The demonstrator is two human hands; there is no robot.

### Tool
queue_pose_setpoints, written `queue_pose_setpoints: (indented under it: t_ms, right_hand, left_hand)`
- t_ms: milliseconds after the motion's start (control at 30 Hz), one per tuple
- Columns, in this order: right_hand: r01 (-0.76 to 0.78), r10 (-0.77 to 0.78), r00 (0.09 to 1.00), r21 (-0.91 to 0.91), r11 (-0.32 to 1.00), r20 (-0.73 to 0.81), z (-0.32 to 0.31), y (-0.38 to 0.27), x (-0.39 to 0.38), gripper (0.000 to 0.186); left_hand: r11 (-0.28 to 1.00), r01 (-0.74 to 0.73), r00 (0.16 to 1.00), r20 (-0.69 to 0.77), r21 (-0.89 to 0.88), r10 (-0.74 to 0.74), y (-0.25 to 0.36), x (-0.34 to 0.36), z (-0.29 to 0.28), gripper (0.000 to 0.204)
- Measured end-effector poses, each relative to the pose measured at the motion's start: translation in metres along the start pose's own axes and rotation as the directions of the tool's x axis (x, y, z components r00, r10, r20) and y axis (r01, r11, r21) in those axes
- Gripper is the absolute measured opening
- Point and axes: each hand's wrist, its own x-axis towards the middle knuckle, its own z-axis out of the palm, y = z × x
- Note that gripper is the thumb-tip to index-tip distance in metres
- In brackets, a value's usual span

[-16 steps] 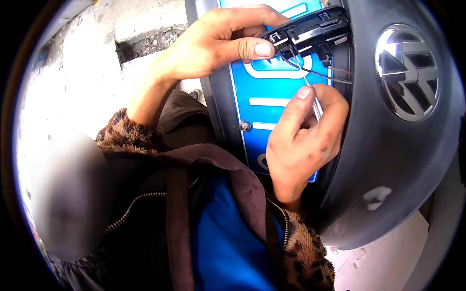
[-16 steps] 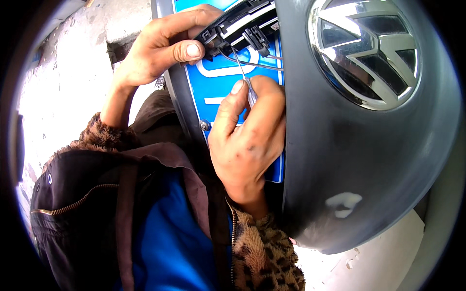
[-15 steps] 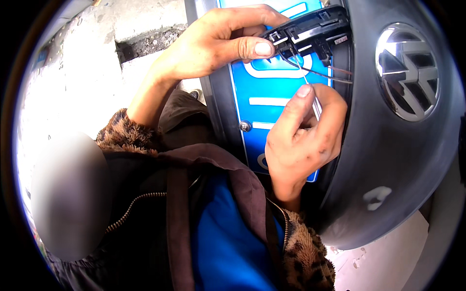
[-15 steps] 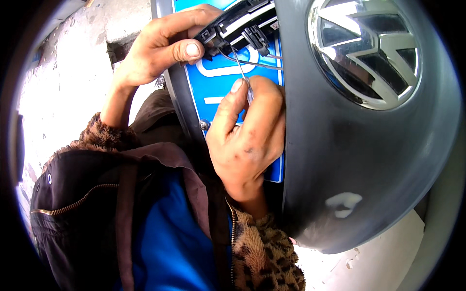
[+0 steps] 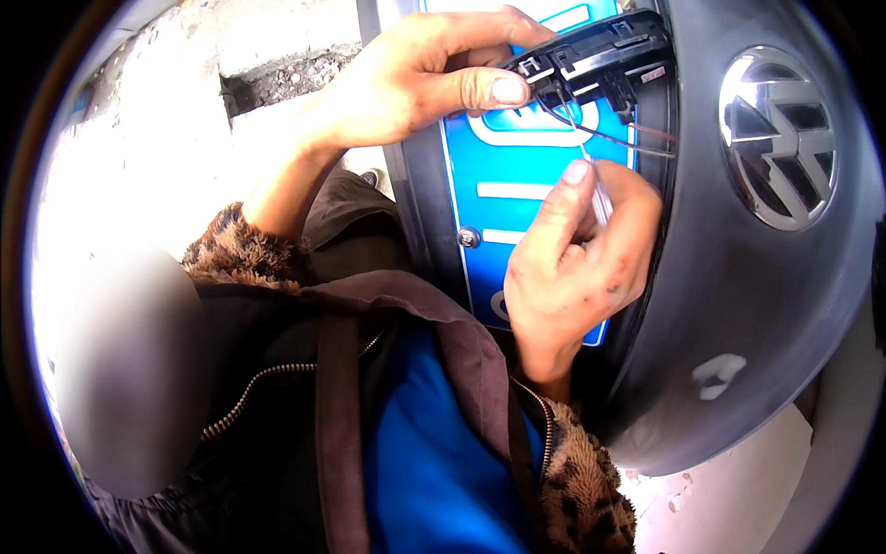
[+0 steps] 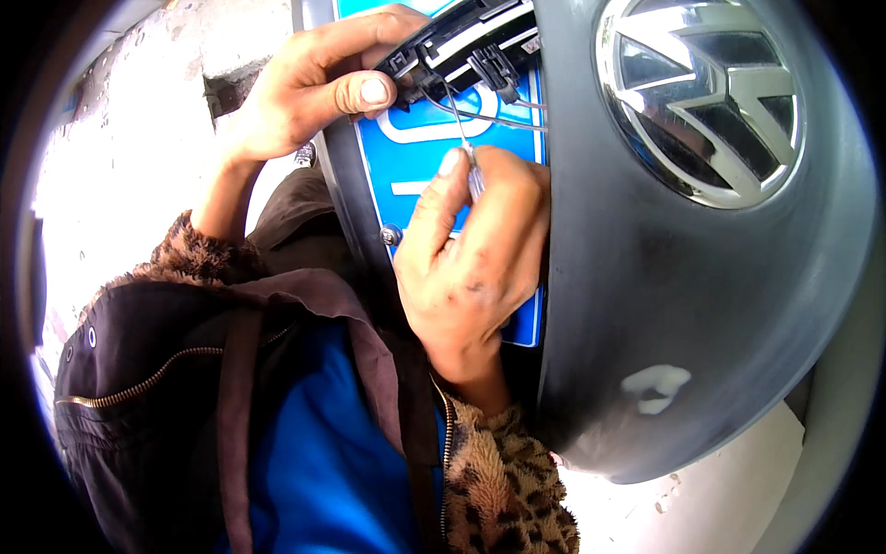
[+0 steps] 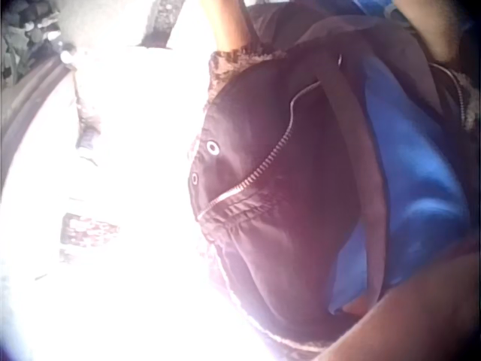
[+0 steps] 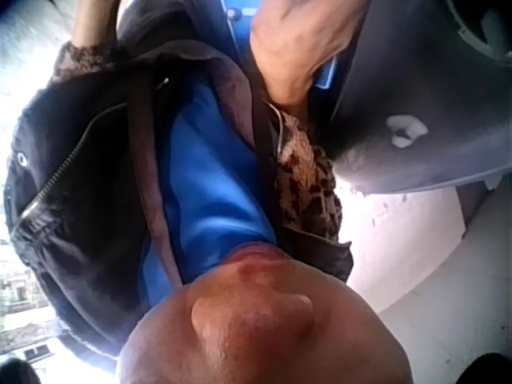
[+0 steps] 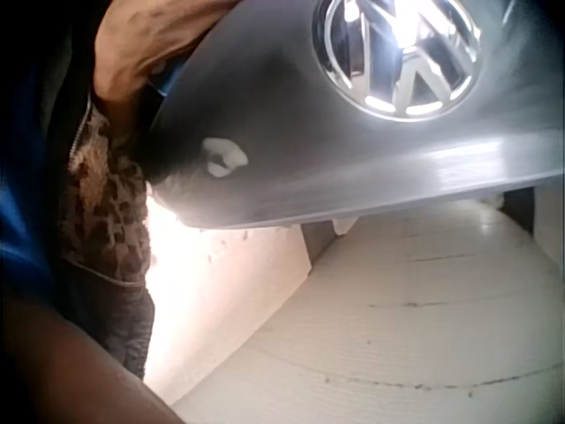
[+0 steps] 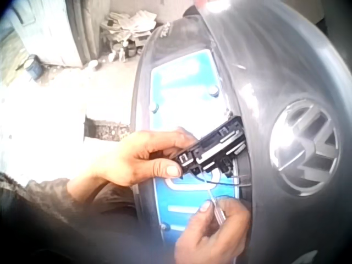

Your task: The person installs a rear camera on a vehicle license plate area by inserting wires, using a screwdriver to secure the housing, and adjusting the component into place.

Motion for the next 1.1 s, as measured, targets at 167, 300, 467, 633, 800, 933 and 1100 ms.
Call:
queue_pose_setpoints:
  t_ms: [167,300,467,633,800,933,1100]
  right_hand:
    - [0.012,-0.013,1.0,-0.056,0.998,-0.012,0.002,0.006,-0.003,0.018]
    - [-0.027,0.026,0.999,-0.04,0.999,-0.02,0.002,0.002,-0.004,0.02]
    - [-0.074,0.077,0.995,-0.055,0.996,0.059,-0.008,-0.009,0.006,0.017]
    - [0.072,-0.072,0.997,-0.019,0.997,-0.04,-0.008,-0.014,0.017,0.013]
    - [0.015,-0.015,1.0,-0.051,0.999,-0.009,-0.008,-0.016,0.012,0.02]
    - [-0.058,0.062,0.998,-0.108,0.993,0.033,-0.011,-0.015,0.013,0.021]
    - [-0.016,0.022,0.999,-0.121,0.993,0.043,-0.008,-0.012,0.02,0.014]
  left_hand:
    - [0.957,0.161,0.982,-0.061,-0.24,-0.18,-0.004,-0.009,0.007,0.051]
    - [0.992,-0.039,0.999,0.014,-0.118,0.041,-0.009,0.002,0.001,0.05]
    - [0.981,0.112,0.993,-0.009,-0.157,-0.115,0.011,-0.001,-0.001,0.047]
    - [0.994,0.108,0.994,0.001,-0.006,-0.108,0.024,0.002,-0.01,0.045]
    - [0.993,0.076,0.996,-0.036,-0.091,-0.079,0.02,0.0,-0.004,0.046]
    - [0.961,0.168,0.98,-0.072,-0.218,-0.188,0.022,-0.002,0.002,0.048]
    - [0.989,0.065,0.996,-0.047,-0.13,-0.072,0.018,0.005,0.002,0.048]
